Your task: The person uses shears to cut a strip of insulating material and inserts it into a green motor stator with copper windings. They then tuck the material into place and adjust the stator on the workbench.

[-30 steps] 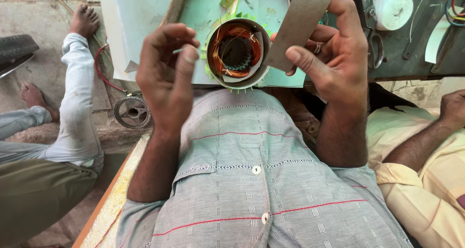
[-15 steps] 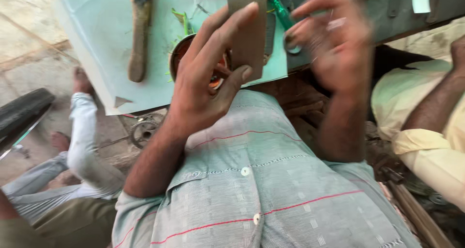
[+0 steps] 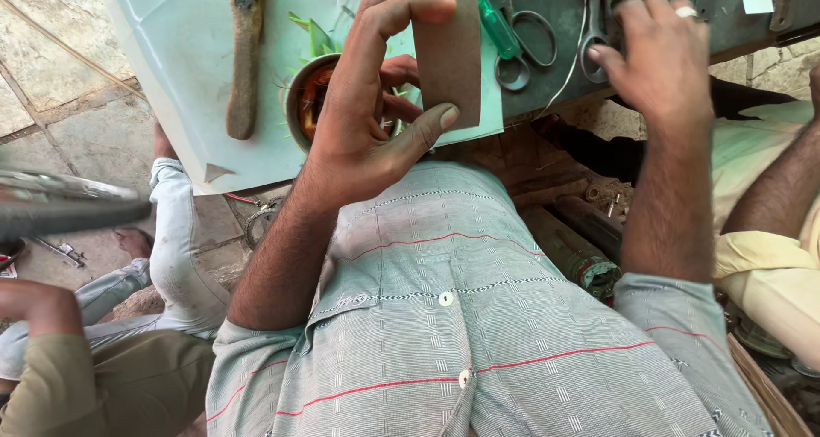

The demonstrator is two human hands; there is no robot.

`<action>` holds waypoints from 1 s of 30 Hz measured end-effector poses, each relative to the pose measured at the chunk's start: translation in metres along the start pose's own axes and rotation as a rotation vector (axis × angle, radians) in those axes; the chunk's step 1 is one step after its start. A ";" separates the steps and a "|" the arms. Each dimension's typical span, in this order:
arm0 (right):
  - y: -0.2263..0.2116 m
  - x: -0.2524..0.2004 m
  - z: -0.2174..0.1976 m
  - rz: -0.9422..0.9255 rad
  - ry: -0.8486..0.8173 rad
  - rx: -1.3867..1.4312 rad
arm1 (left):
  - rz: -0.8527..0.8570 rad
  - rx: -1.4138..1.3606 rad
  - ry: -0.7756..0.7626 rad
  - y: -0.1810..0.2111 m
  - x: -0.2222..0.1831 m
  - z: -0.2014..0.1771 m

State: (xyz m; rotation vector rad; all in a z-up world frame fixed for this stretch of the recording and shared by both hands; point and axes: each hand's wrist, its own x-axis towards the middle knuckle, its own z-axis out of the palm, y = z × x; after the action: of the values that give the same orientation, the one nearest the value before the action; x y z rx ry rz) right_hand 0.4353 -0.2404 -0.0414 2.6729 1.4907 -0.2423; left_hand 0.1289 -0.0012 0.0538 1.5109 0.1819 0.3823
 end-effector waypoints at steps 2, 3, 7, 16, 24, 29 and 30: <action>0.002 0.012 0.004 0.005 -0.018 -0.068 | 0.072 0.027 0.003 0.000 0.002 0.006; 0.004 0.017 0.006 0.011 -0.027 -0.104 | 0.092 0.041 0.013 -0.001 0.003 0.010; 0.013 0.029 0.008 0.056 -0.104 0.025 | 0.069 0.020 0.106 -0.001 0.003 0.024; 0.034 0.009 -0.011 0.189 -0.399 0.573 | 0.119 0.106 0.203 -0.008 -0.002 0.041; 0.005 -0.088 -0.023 0.007 -0.399 1.454 | 0.105 0.129 0.283 -0.007 0.029 0.062; -0.048 -0.131 -0.014 0.101 -0.123 1.813 | 0.211 0.308 0.204 -0.007 0.042 0.063; -0.055 -0.129 -0.009 0.042 -0.065 1.856 | 0.240 0.325 0.179 -0.007 0.043 0.062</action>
State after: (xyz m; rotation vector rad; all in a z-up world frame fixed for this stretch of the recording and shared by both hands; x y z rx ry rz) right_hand 0.3229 -0.3179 -0.0093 3.3913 1.2860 -2.8009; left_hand 0.1911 -0.0438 0.0557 1.8259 0.2112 0.7080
